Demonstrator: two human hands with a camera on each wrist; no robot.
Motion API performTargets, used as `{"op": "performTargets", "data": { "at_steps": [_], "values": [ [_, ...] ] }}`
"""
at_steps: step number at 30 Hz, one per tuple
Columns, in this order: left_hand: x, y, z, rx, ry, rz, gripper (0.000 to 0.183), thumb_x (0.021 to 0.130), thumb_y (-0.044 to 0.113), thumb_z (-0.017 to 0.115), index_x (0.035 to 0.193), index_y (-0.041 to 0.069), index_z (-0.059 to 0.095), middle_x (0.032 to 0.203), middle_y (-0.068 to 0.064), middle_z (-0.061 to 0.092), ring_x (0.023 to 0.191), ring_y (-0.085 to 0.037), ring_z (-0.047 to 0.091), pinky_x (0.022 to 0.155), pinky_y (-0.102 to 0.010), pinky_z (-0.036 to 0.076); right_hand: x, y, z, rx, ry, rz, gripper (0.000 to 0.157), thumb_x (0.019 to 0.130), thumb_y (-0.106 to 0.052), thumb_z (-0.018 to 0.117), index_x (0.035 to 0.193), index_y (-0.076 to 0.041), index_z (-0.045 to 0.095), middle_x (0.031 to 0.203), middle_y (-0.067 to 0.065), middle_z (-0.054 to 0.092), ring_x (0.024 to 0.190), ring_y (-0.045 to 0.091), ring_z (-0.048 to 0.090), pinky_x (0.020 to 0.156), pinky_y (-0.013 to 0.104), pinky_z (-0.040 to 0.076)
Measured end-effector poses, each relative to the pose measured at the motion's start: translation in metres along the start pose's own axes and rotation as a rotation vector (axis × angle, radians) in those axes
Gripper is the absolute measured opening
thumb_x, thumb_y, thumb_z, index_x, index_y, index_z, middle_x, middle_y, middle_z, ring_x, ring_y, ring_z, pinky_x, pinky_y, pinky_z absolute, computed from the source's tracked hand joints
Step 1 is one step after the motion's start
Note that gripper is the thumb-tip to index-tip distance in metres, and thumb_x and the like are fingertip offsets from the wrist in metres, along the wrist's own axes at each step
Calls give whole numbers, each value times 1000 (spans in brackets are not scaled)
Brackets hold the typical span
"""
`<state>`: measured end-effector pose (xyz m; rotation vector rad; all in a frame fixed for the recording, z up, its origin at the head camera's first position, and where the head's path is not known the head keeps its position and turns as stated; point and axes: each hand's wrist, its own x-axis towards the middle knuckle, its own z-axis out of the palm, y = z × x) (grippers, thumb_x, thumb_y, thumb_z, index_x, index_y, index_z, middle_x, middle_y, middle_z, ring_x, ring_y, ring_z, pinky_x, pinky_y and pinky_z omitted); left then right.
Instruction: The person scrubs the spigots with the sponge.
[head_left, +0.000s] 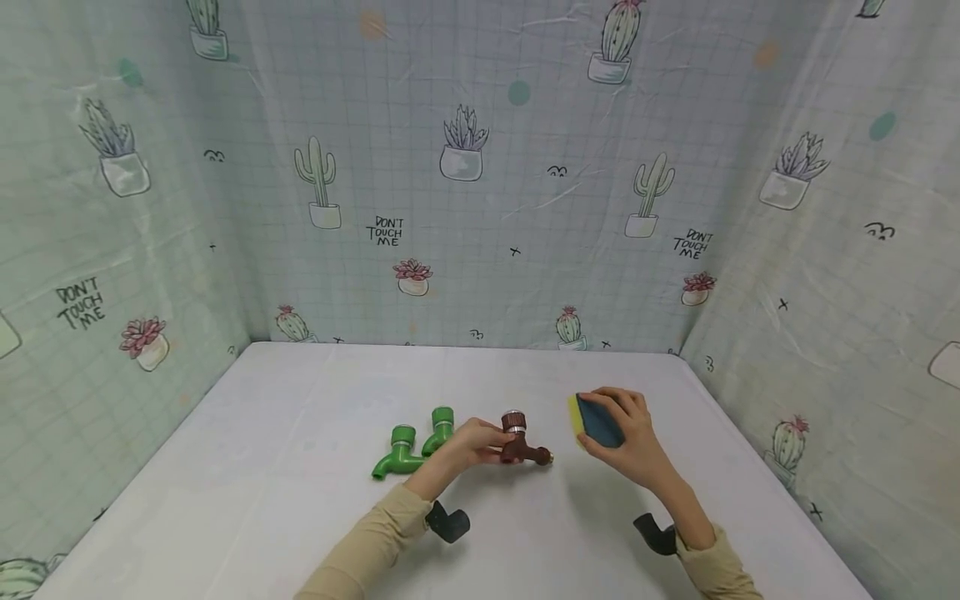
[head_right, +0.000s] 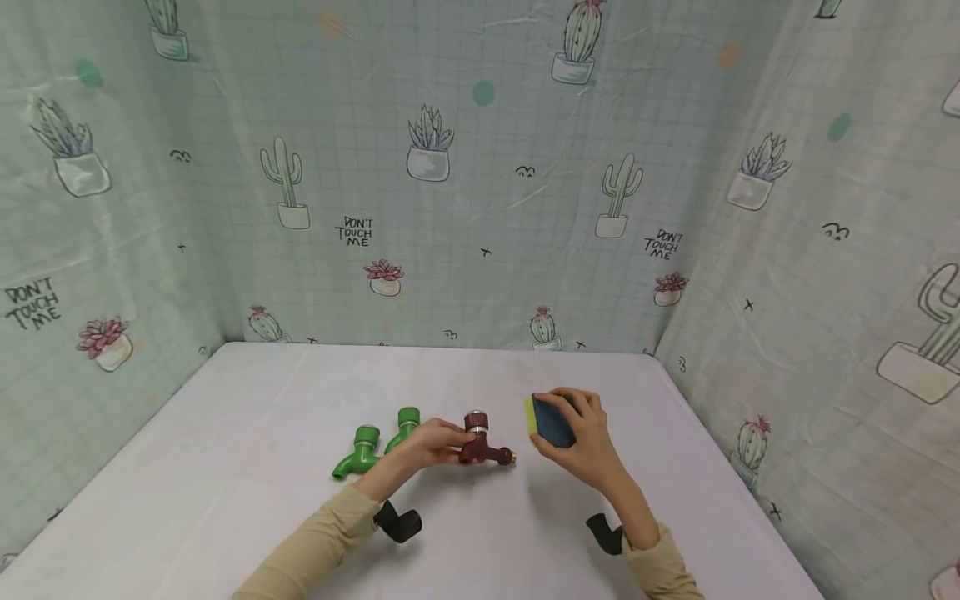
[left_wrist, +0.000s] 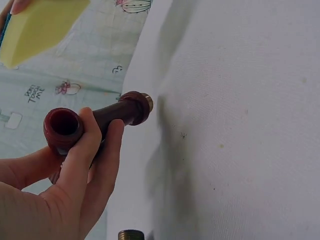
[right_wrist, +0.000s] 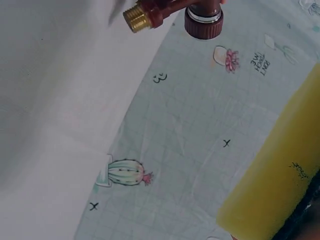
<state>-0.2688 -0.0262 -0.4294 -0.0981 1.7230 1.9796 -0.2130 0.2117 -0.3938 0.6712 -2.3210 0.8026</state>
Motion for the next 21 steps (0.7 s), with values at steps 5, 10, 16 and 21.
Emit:
{"op": "performTargets", "data": {
  "at_steps": [5, 10, 16, 21],
  "values": [
    [47, -24, -3, -145, -13, -38, 33, 80, -10, 56, 110, -22, 47, 109, -33, 52, 101, -41, 56, 79, -44, 53, -2, 2, 2, -1, -7, -2, 56, 66, -15, 77, 117, -20, 55, 117, 6, 49, 104, 19, 31, 72, 38, 33],
    [151, -86, -33, -305, -72, -70, 37, 77, -4, 64, 105, -21, 47, 105, -34, 53, 94, -46, 57, 73, -47, 54, -3, 4, 3, 2, -18, 1, 55, 66, -15, 77, 117, -20, 55, 117, 7, 49, 104, 20, 32, 73, 37, 30],
    [159, -93, -38, -293, -54, -66, 28, 80, 1, 63, 101, -15, 53, 100, -29, 57, 90, -42, 59, 70, -48, 54, -3, 5, 8, -44, -36, -9, 55, 66, -22, 77, 117, -21, 56, 115, 6, 51, 103, 21, 35, 73, 36, 30],
    [157, -90, -39, -207, -43, -69, 34, 84, 13, 61, 103, -14, 53, 98, -28, 58, 85, -42, 61, 71, -48, 54, -4, 8, 10, -122, -41, -43, 58, 64, -27, 78, 117, -22, 55, 114, 6, 51, 102, 22, 36, 72, 39, 33]
  ]
}}
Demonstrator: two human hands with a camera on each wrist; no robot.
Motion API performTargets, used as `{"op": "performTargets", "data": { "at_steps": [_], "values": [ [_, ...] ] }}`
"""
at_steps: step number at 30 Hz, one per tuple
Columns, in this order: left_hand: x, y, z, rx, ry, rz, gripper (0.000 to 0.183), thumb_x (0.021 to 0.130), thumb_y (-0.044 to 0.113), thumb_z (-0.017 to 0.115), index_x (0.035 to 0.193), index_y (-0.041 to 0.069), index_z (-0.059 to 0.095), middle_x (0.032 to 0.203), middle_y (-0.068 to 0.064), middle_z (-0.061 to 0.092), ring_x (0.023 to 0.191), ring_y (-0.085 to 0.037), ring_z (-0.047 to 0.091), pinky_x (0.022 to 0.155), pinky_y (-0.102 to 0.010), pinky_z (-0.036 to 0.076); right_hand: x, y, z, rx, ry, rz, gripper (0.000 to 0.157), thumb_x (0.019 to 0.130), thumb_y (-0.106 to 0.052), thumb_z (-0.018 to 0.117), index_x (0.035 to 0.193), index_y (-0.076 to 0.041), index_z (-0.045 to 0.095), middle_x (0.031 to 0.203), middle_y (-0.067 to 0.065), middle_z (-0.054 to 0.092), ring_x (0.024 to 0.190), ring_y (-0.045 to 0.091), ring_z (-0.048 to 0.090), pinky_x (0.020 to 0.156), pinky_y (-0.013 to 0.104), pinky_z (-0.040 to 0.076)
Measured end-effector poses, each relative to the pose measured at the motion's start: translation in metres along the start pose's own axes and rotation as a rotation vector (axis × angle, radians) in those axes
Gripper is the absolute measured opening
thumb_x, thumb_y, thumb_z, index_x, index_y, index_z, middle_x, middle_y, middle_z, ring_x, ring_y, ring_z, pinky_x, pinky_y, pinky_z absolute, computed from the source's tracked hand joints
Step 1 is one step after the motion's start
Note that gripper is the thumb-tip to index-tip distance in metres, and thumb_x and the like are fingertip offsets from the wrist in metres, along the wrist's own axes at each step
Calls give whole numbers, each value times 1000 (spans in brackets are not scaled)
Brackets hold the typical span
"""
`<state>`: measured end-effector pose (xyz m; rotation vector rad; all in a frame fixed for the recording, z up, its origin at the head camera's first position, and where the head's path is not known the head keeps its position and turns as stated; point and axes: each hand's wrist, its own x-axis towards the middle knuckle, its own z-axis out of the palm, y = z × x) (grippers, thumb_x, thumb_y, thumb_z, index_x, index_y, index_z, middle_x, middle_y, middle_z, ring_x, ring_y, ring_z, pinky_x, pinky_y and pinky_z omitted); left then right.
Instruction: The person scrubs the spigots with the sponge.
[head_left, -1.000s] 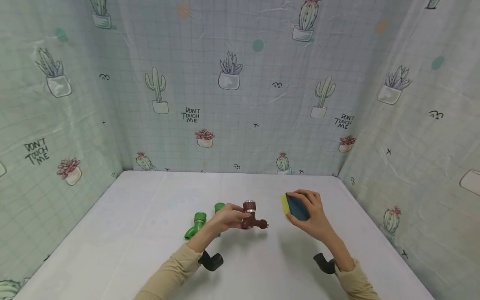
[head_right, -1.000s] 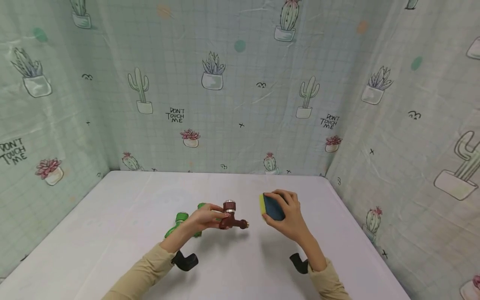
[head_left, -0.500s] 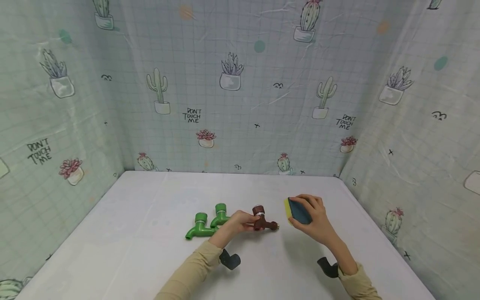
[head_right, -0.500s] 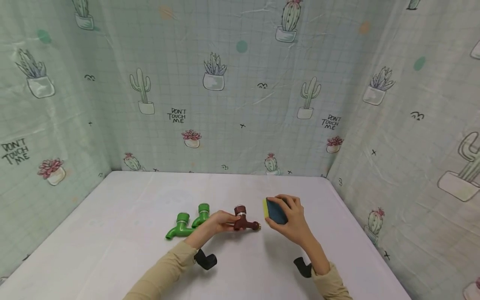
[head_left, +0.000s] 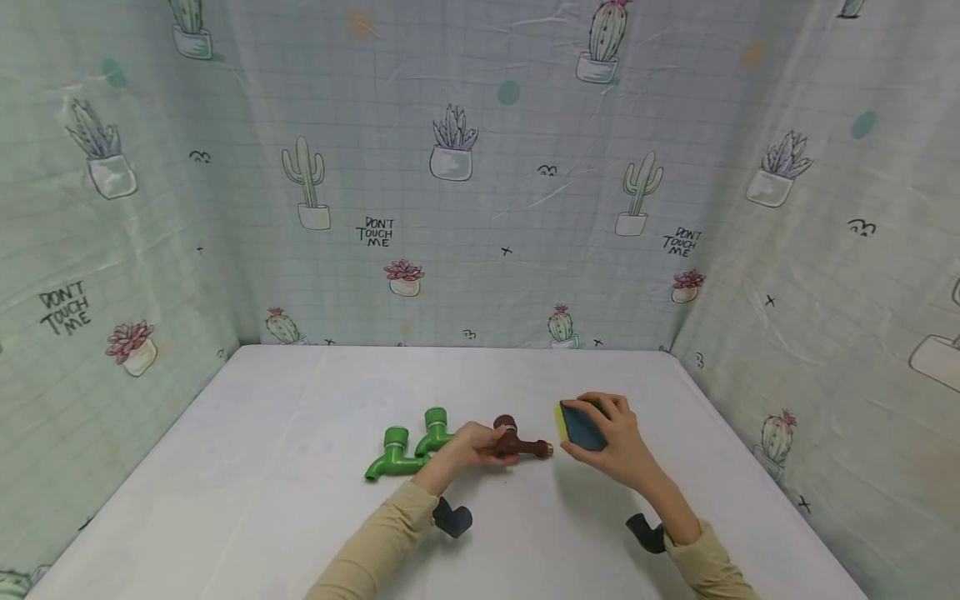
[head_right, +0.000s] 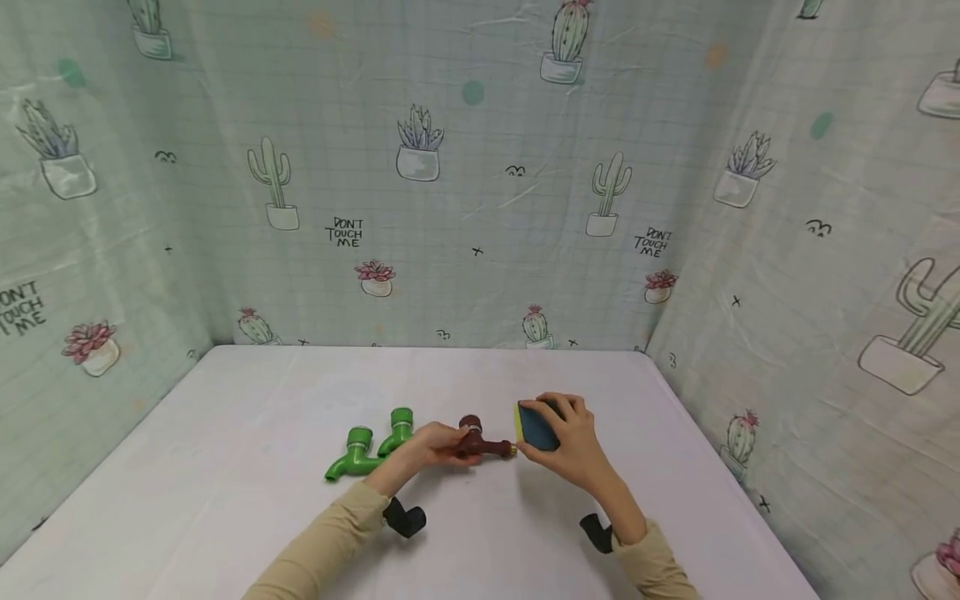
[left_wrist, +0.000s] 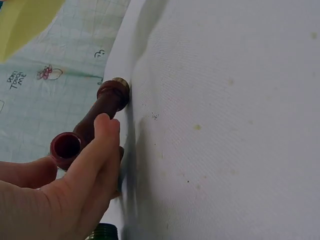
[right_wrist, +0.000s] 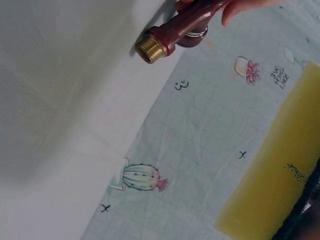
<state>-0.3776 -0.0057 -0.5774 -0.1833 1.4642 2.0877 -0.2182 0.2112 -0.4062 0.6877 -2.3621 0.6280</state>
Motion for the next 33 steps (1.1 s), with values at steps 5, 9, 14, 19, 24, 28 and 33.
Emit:
{"op": "performTargets", "data": {
  "at_steps": [5, 9, 14, 19, 24, 28, 33],
  "values": [
    [-40, 20, 10, 69, 2, 5, 46, 86, 21, 59, 113, -14, 46, 103, -32, 55, 84, -44, 62, 73, -51, 52, 0, 0, 2, -60, -16, -24, 60, 63, -33, 78, 118, -23, 55, 115, 6, 50, 102, 22, 36, 71, 39, 32],
    [-114, 50, 44, 152, 57, 13, 45, 93, 18, 47, 122, -15, 38, 116, -38, 46, 100, -46, 55, 82, -50, 50, -1, 2, 3, -106, -51, -35, 67, 60, -41, 78, 120, -24, 53, 115, 6, 48, 102, 22, 35, 71, 40, 34],
    [-147, 60, 55, 205, 108, 34, 45, 95, 15, 42, 126, -15, 33, 122, -37, 42, 111, -43, 49, 86, -51, 47, -5, 6, 4, -114, -88, -46, 75, 56, -42, 80, 122, -21, 53, 115, 8, 48, 101, 24, 34, 72, 43, 36],
    [-117, 44, 28, 201, 65, 100, 47, 89, 20, 54, 120, -13, 41, 109, -30, 53, 97, -40, 58, 75, -54, 51, -7, 8, 4, -102, -108, -19, 75, 56, -38, 81, 123, -18, 54, 115, 12, 46, 102, 26, 32, 74, 47, 35],
    [-157, 59, 42, 289, 89, 115, 45, 93, 12, 40, 125, -18, 32, 119, -35, 46, 106, -45, 52, 89, -52, 45, -7, 7, 4, -100, -151, 45, 72, 61, -35, 79, 125, -15, 53, 118, 14, 44, 103, 28, 30, 77, 49, 34],
    [-192, 73, 41, 303, 27, 147, 45, 94, 10, 37, 127, -19, 29, 125, -37, 41, 111, -47, 47, 90, -47, 47, -7, 5, 4, -94, -197, 106, 69, 67, -33, 76, 127, -13, 50, 120, 15, 42, 105, 30, 29, 80, 54, 33],
    [-207, 79, 22, 307, -6, 160, 42, 94, 16, 41, 126, -12, 38, 128, -32, 43, 109, -42, 52, 85, -43, 51, -7, 9, 6, -87, -235, 152, 66, 71, -33, 73, 130, -15, 47, 121, 16, 41, 107, 32, 28, 81, 57, 32]
  ]
}}
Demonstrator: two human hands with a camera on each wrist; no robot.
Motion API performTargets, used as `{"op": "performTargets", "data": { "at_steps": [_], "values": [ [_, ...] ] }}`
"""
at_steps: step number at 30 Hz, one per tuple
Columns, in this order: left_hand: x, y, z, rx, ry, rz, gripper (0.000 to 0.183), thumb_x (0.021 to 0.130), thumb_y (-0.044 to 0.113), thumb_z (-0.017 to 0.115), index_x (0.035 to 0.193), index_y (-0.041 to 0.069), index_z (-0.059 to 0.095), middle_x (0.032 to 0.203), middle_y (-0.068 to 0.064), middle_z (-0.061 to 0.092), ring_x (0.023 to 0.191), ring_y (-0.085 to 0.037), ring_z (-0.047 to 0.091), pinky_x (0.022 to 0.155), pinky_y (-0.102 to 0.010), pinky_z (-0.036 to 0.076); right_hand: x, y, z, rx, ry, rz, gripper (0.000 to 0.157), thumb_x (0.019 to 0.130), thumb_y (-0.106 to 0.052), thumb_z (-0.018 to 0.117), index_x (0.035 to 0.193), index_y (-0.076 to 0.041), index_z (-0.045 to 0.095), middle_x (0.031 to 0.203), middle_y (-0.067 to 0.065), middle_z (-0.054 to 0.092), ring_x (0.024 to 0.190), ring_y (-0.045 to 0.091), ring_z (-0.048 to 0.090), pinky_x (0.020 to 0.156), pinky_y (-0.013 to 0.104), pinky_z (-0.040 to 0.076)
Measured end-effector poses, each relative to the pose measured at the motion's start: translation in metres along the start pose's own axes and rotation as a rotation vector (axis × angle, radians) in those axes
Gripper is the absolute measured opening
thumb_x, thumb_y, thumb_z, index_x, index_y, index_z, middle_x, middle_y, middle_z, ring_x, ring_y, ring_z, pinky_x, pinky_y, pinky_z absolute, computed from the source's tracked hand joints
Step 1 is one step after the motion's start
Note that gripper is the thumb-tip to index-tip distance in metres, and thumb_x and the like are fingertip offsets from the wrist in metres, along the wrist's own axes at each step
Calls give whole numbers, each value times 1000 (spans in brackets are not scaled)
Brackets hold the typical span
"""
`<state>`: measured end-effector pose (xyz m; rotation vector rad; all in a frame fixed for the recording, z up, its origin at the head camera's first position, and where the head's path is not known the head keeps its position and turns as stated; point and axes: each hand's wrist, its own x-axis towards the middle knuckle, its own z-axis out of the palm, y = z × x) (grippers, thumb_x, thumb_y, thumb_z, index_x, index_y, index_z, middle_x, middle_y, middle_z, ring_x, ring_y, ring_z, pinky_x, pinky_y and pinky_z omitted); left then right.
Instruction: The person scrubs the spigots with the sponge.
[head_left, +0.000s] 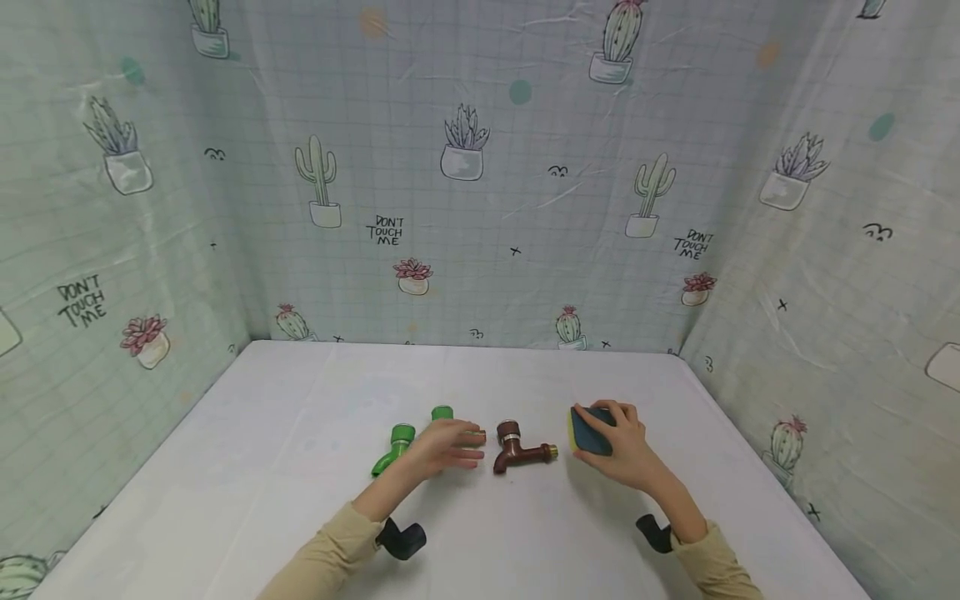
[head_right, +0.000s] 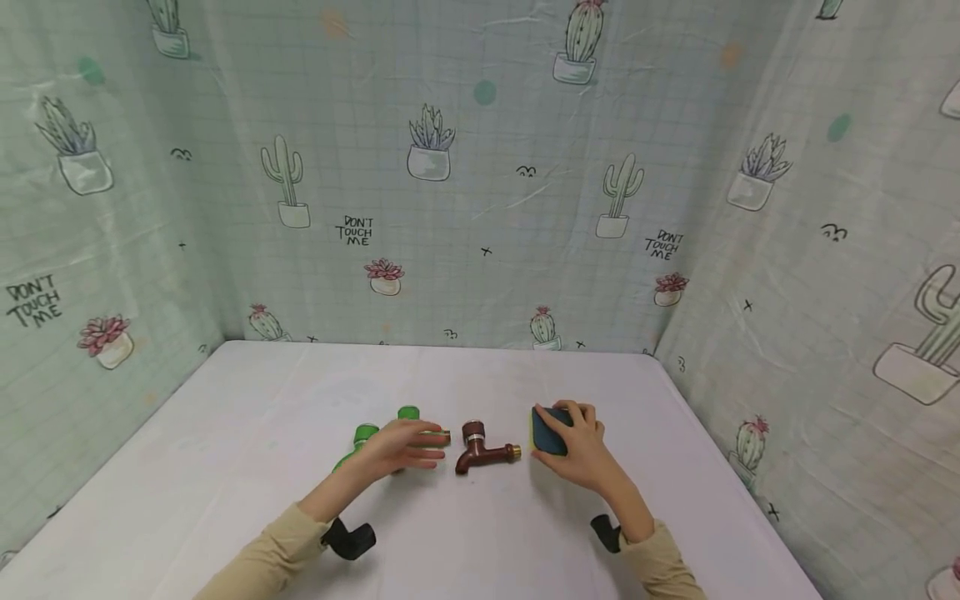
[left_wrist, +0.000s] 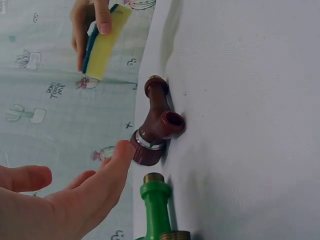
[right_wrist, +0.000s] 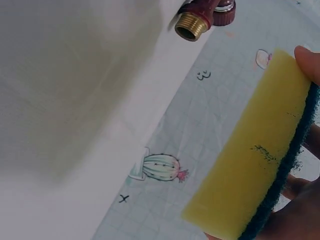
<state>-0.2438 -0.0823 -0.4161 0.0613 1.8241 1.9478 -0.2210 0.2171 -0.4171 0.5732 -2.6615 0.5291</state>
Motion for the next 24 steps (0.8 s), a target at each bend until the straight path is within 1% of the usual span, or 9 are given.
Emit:
{"op": "performTargets", "data": {
  "at_steps": [4, 7, 10, 13, 15, 17, 20, 24],
  "values": [
    [-20, 3, -14, 8, -31, 15, 44, 95, 20, 40, 127, -10, 38, 128, -30, 44, 109, -39, 54, 85, -43, 51, 1, 6, 4, -11, -37, 23, 65, 72, -35, 72, 130, -17, 47, 121, 15, 42, 106, 32, 30, 79, 56, 32],
    [-34, 3, -24, 22, -42, 28, 47, 94, 24, 42, 127, -10, 38, 127, -28, 47, 106, -35, 57, 85, -44, 51, 4, 12, 8, -35, -47, 26, 64, 72, -36, 71, 129, -18, 49, 120, 14, 44, 104, 33, 33, 77, 58, 34],
    [-48, 2, -34, 34, -26, 34, 49, 92, 26, 46, 126, -8, 40, 125, -25, 50, 103, -31, 60, 83, -43, 51, 7, 17, 12, -81, -37, 28, 63, 72, -39, 71, 127, -19, 50, 118, 12, 46, 103, 35, 37, 73, 61, 37],
    [-61, 0, -43, 28, 0, 39, 48, 92, 27, 46, 124, -8, 42, 124, -25, 51, 104, -30, 60, 83, -42, 52, 11, 23, 16, -125, -31, 35, 62, 72, -41, 71, 126, -20, 51, 117, 11, 48, 103, 36, 40, 70, 62, 38],
    [-69, -2, -48, 9, 15, 38, 49, 93, 28, 45, 126, -8, 40, 125, -24, 50, 103, -29, 60, 84, -42, 51, 14, 26, 19, -145, -44, 47, 62, 72, -41, 70, 127, -21, 50, 118, 11, 48, 103, 36, 41, 71, 62, 38],
    [-75, -3, -53, -14, 30, 27, 52, 93, 29, 44, 128, -9, 37, 125, -23, 50, 102, -25, 61, 85, -42, 51, 17, 27, 21, -162, -72, 60, 61, 72, -42, 69, 127, -21, 50, 118, 11, 48, 104, 36, 42, 71, 63, 37],
    [-82, -5, -57, -62, 56, -2, 55, 92, 31, 46, 130, -8, 35, 125, -22, 51, 100, -21, 62, 86, -41, 51, 20, 29, 24, -189, -137, 85, 61, 74, -45, 67, 128, -21, 49, 119, 11, 48, 106, 37, 42, 73, 66, 36],
    [-89, -7, -59, -114, 66, -17, 54, 91, 31, 47, 128, -7, 38, 124, -20, 53, 102, -23, 61, 85, -40, 51, 22, 29, 29, -190, -218, 100, 61, 75, -45, 66, 128, -19, 48, 119, 13, 48, 107, 39, 42, 74, 69, 36]
  ]
}}
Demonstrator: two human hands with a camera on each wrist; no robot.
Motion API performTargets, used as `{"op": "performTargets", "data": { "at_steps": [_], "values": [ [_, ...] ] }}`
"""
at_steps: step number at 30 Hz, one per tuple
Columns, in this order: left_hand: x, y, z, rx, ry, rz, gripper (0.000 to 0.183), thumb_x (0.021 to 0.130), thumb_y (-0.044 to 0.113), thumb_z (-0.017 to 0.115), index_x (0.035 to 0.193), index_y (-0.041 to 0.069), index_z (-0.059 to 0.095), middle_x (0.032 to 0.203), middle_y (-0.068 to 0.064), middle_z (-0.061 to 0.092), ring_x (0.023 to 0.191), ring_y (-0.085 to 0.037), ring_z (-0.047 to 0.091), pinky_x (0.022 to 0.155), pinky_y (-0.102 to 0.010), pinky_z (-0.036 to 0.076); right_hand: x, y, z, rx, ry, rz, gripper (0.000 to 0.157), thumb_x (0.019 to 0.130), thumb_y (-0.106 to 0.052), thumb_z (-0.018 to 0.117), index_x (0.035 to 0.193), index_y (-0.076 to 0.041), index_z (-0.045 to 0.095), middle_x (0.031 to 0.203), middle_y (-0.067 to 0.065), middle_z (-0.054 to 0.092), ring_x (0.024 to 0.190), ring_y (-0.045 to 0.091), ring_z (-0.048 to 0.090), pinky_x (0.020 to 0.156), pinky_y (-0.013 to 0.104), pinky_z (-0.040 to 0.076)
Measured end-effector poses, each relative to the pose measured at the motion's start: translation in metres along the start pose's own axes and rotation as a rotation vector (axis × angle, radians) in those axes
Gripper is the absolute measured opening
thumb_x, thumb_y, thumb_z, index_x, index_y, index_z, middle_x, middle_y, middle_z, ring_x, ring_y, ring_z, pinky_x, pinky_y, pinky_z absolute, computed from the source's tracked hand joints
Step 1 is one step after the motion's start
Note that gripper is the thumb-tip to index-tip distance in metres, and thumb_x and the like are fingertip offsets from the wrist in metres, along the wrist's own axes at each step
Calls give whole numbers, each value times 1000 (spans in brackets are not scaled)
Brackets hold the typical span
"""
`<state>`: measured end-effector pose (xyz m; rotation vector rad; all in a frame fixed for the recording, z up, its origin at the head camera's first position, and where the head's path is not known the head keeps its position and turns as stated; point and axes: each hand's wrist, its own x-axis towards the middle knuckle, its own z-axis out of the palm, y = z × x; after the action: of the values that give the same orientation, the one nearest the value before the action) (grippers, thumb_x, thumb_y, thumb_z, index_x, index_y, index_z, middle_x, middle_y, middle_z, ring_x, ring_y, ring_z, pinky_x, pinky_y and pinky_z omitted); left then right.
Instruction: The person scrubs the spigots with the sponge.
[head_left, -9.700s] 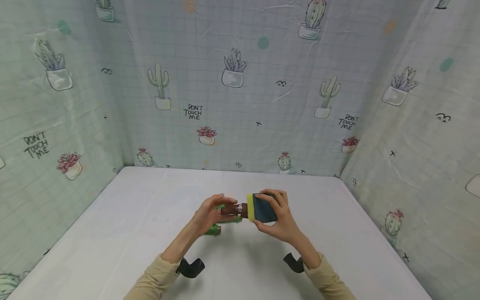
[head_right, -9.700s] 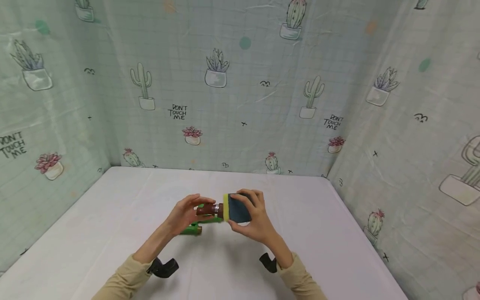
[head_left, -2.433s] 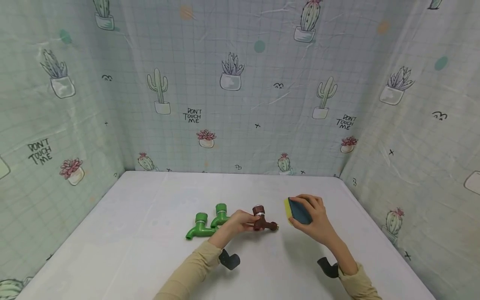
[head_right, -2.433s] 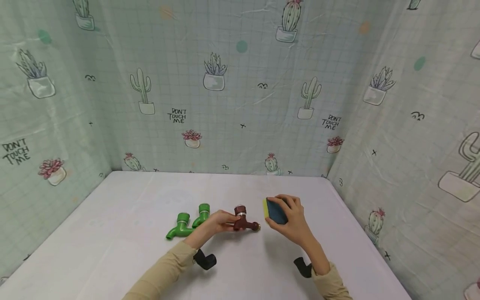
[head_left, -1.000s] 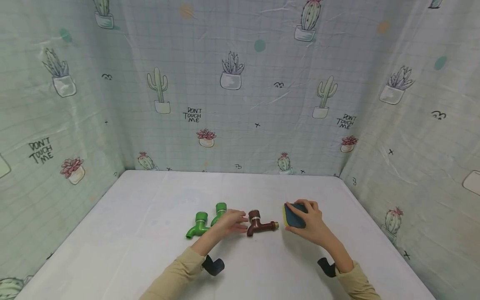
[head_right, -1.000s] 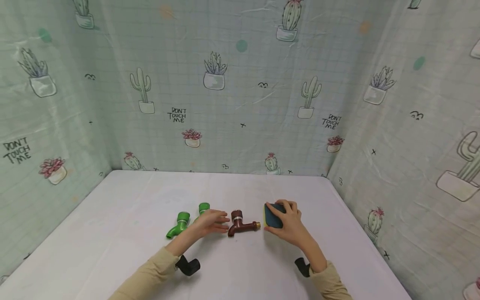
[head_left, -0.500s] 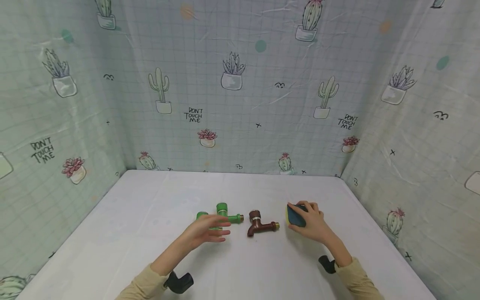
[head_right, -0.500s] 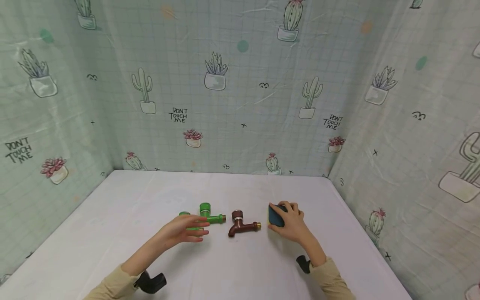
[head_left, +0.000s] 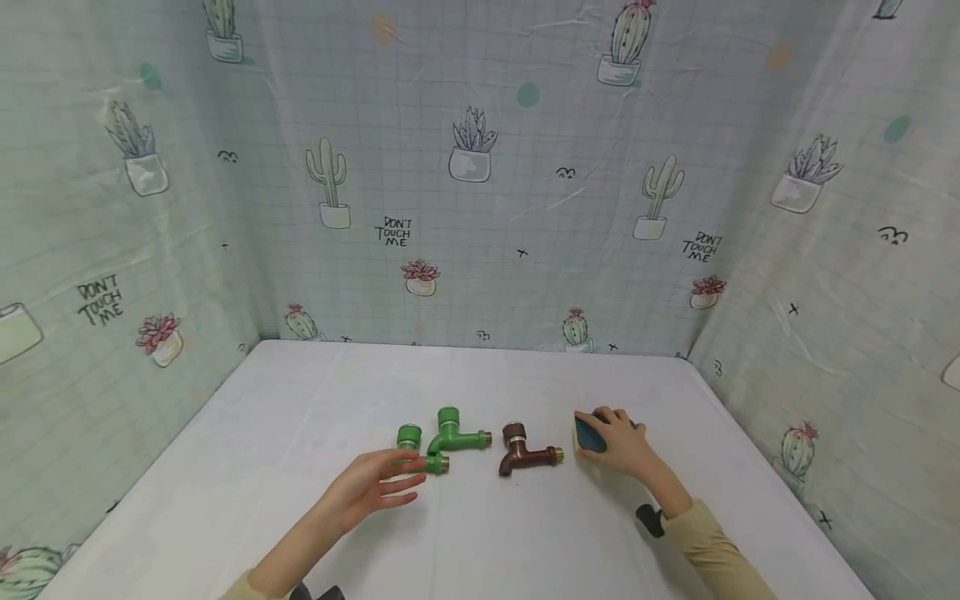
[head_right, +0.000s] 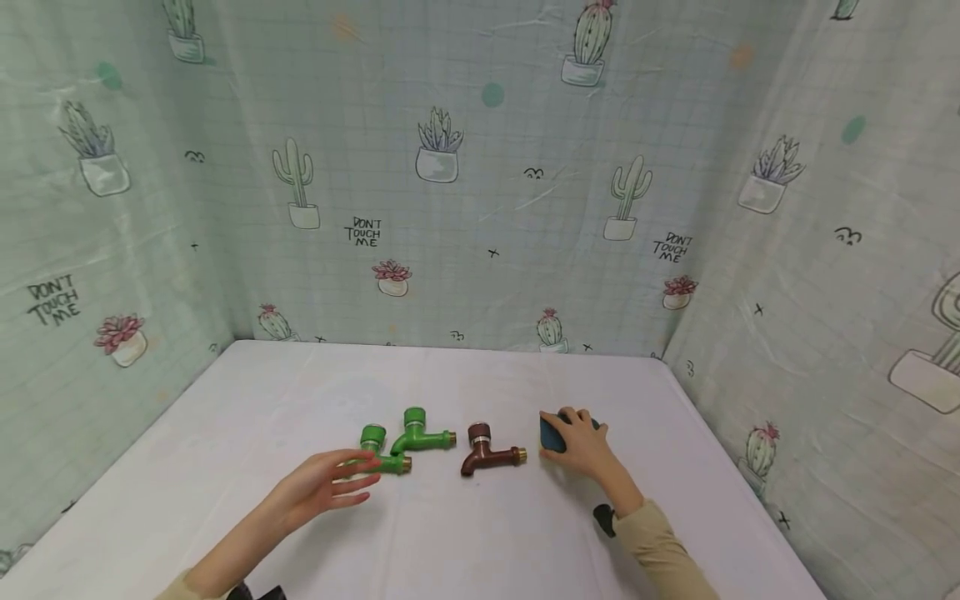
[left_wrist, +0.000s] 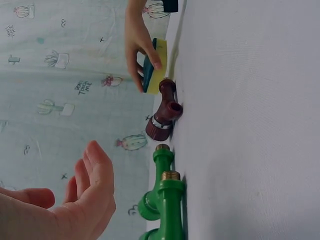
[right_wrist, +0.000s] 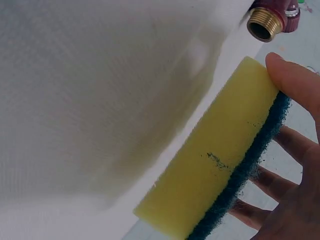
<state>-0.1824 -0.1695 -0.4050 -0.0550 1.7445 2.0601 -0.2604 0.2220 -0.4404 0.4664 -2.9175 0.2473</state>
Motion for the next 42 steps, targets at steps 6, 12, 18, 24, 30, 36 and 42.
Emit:
{"op": "performTargets", "data": {
  "at_steps": [6, 12, 18, 24, 30, 36, 42],
  "values": [
    [-1, 0, 5, -28, -50, 14, 50, 92, 27, 46, 127, -8, 38, 121, -17, 55, 99, -20, 62, 86, -38, 51, 0, 2, 5, 10, -79, 25, 63, 76, -45, 65, 129, -18, 46, 120, 13, 47, 107, 39, 42, 74, 70, 36],
    [2, 0, 11, -32, -75, 14, 49, 91, 28, 47, 125, -7, 40, 111, -8, 61, 101, -22, 61, 86, -39, 51, 1, 2, 9, 15, -105, 50, 64, 76, -45, 64, 130, -17, 45, 119, 14, 47, 105, 39, 42, 73, 69, 36],
    [5, 0, 12, -15, -84, 11, 54, 90, 31, 48, 126, -8, 39, 119, -16, 57, 101, -22, 61, 86, -39, 51, 3, 0, 13, 11, -122, 60, 64, 77, -46, 63, 130, -18, 45, 119, 14, 47, 105, 38, 42, 74, 67, 37],
    [6, -2, 13, -9, -91, 6, 50, 90, 32, 49, 122, -6, 44, 121, -18, 56, 97, -18, 62, 85, -38, 51, 0, -3, 15, 53, -132, 88, 66, 77, -48, 62, 132, -19, 42, 126, 18, 42, 114, 41, 38, 79, 73, 32],
    [8, -3, 11, -9, -84, 13, 53, 90, 32, 48, 125, -7, 39, 115, -13, 60, 101, -20, 61, 85, -38, 51, -7, -7, 12, 125, -84, 92, 64, 80, -50, 57, 134, -21, 39, 136, 20, 35, 124, 44, 30, 81, 77, 25],
    [15, 9, 16, 39, -11, 124, 50, 94, 28, 40, 129, -7, 36, 126, -22, 50, 110, -30, 56, 88, -40, 49, -7, -17, 0, 217, 64, 112, 59, 86, -49, 48, 136, -18, 37, 139, 21, 33, 125, 45, 30, 83, 74, 28],
    [29, 27, 29, 102, 150, 290, 41, 97, 26, 32, 127, 1, 43, 128, -23, 47, 111, -33, 54, 87, -41, 50, -3, -29, -12, 399, 140, 137, 56, 92, -47, 39, 137, -14, 34, 142, 21, 28, 128, 44, 25, 90, 74, 20]
  ]
}}
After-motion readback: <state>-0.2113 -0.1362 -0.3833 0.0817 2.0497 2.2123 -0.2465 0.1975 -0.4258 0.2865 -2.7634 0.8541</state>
